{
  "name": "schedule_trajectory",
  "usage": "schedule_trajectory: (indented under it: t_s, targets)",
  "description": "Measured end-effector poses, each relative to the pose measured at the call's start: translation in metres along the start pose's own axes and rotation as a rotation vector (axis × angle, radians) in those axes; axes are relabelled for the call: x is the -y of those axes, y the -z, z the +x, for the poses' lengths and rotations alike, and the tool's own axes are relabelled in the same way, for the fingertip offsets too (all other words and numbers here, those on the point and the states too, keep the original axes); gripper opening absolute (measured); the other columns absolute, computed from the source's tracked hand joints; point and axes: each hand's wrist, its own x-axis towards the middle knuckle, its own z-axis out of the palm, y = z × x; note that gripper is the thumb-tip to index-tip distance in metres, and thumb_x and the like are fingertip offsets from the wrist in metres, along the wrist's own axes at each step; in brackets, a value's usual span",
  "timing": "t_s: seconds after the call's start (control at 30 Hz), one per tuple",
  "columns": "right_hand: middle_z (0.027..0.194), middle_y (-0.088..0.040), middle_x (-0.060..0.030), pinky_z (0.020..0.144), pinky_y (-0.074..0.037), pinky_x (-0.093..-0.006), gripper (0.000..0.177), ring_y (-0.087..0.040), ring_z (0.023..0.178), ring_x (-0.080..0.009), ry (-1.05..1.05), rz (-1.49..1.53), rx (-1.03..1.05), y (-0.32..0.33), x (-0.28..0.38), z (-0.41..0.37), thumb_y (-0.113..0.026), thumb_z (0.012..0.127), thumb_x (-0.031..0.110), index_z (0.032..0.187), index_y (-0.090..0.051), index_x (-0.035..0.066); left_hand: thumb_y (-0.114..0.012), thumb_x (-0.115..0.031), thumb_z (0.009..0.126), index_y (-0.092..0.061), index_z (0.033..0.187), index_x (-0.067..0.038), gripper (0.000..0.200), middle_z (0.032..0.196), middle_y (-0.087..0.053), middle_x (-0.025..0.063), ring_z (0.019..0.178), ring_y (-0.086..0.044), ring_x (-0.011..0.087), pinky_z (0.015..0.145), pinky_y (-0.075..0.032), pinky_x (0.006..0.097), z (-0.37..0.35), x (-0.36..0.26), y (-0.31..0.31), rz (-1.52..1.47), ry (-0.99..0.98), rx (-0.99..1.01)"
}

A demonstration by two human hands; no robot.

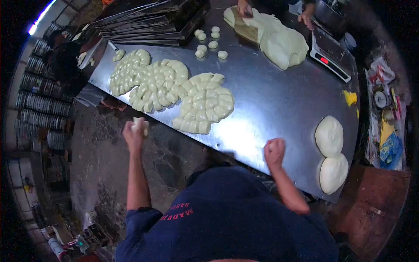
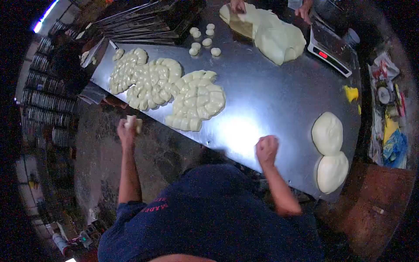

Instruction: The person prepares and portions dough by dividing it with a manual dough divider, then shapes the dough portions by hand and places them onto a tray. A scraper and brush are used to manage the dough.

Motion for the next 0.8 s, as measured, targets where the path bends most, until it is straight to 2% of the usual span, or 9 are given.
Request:
schedule_trajectory:
  t_s: [0.17, 0.3, 0.33, 0.47, 0.57, 0.63, 0.7, 0.77, 0.8]
  targets:
    - [0.086, -0.053, -0.0138, 0.071, -0.041, -0.0459, 0.009, -0.052, 0.081, -0.0335, 0.129, 0.088, 0.132, -0.041, 0.061, 0.061, -0.065, 0.074, 0.006, 0.078, -0.056, 0.006, -0.074, -0.018, 0.084, -0.055, 0.078, -0.005, 0.024, 0.075, -0.058, -0.0017, 0.069, -0.051, 0.0065, 0.061, -0.044, 0.0269, -0.087, -0.022, -0.094, -0.225, -0.076, 0.472]
    - [0.081, -0.054, -0.0149, 0.072, -0.042, -0.0456, 0.008, -0.053, 0.081, -0.0333, 0.006, -0.024, 0.064, -0.005, 0.028, 0.030, -0.065, 0.076, 0.005, 0.076, -0.056, 0.003, -0.071, -0.009, 0.084, -0.050, 0.102, -0.006, 0.028, 0.089, -0.058, 0.0046, 0.084, -0.056, 0.0106, 0.071, -0.047, 0.0272, -0.117, -0.048, -0.104, 0.098, -0.275, 0.754]
    - [0.082, -0.054, -0.0146, 0.073, -0.043, -0.0448, 0.010, -0.054, 0.083, -0.0331, 0.002, 0.049, 0.028, -0.002, 0.037, 0.012, -0.066, 0.075, 0.005, 0.077, -0.057, 0.004, -0.066, 0.004, 0.082, -0.044, 0.122, -0.006, 0.047, 0.098, -0.055, 0.0069, 0.092, -0.057, 0.0142, 0.075, -0.050, 0.0288, -0.117, -0.032, -0.108, -0.172, -0.072, 0.897]
    - [0.088, -0.054, -0.0132, 0.076, -0.044, -0.0444, 0.014, -0.055, 0.086, -0.0335, 0.073, 0.198, 0.146, -0.025, 0.084, 0.027, -0.069, 0.073, 0.008, 0.080, -0.058, 0.006, -0.065, 0.007, 0.079, -0.034, 0.145, -0.007, 0.074, 0.106, -0.055, 0.0064, 0.094, -0.057, 0.0150, 0.081, -0.049, 0.0288, -0.121, -0.041, -0.114, -0.368, 0.169, 1.085]
    - [0.085, -0.054, -0.0119, 0.071, -0.042, -0.0439, 0.013, -0.052, 0.081, -0.0330, 0.018, 0.088, 0.038, -0.039, 0.046, 0.051, -0.069, 0.073, 0.006, 0.076, -0.056, 0.004, -0.063, 0.009, 0.082, -0.042, 0.140, -0.004, 0.063, 0.111, -0.056, 0.0058, 0.101, -0.058, 0.0162, 0.089, -0.048, 0.0299, -0.112, -0.004, -0.119, -0.477, 0.112, 1.300]
    - [0.085, -0.055, -0.0125, 0.072, -0.043, -0.0480, 0.010, -0.052, 0.082, -0.0343, 0.124, -0.122, 0.095, 0.002, 0.065, 0.038, -0.067, 0.075, 0.001, 0.078, -0.058, 0.001, -0.063, -0.001, 0.084, -0.057, 0.125, 0.000, 0.041, 0.116, -0.058, 0.0069, 0.107, -0.058, 0.0177, 0.095, -0.045, 0.0316, -0.110, -0.005, -0.108, -0.272, 0.058, 1.169]
    - [0.093, -0.058, -0.0142, 0.083, -0.048, -0.0429, 0.015, -0.057, 0.091, -0.0330, -0.129, 0.064, 0.055, 0.001, 0.081, 0.003, -0.066, 0.079, 0.001, 0.093, -0.064, -0.003, -0.065, -0.008, 0.082, -0.058, 0.123, 0.001, 0.042, 0.110, -0.061, 0.0094, 0.103, -0.059, 0.0169, 0.090, -0.047, 0.0323, -0.092, 0.015, -0.107, -0.246, -0.065, 1.136]
    - [0.098, -0.063, -0.0126, 0.081, -0.050, -0.0355, 0.022, -0.062, 0.090, -0.0241, -0.345, 0.236, 0.366, 0.000, 0.097, 0.018, -0.069, 0.081, 0.007, 0.101, -0.066, -0.002, -0.065, -0.011, 0.080, -0.061, 0.111, 0.002, 0.034, 0.103, -0.063, 0.0107, 0.098, -0.061, 0.0182, 0.087, -0.048, 0.0320, -0.086, 0.009, -0.101, -0.185, -0.099, 1.058]
    - [0.101, -0.065, -0.0109, 0.082, -0.050, -0.0344, 0.023, -0.063, 0.091, -0.0208, -0.626, 0.417, 0.481, -0.009, 0.098, 0.042, -0.070, 0.081, 0.006, 0.103, -0.067, -0.001, -0.065, -0.012, 0.080, -0.061, 0.107, 0.003, 0.031, 0.099, -0.064, 0.0103, 0.095, -0.062, 0.0188, 0.085, -0.049, 0.0322, -0.086, -0.007, -0.096, -0.107, -0.006, 1.009]
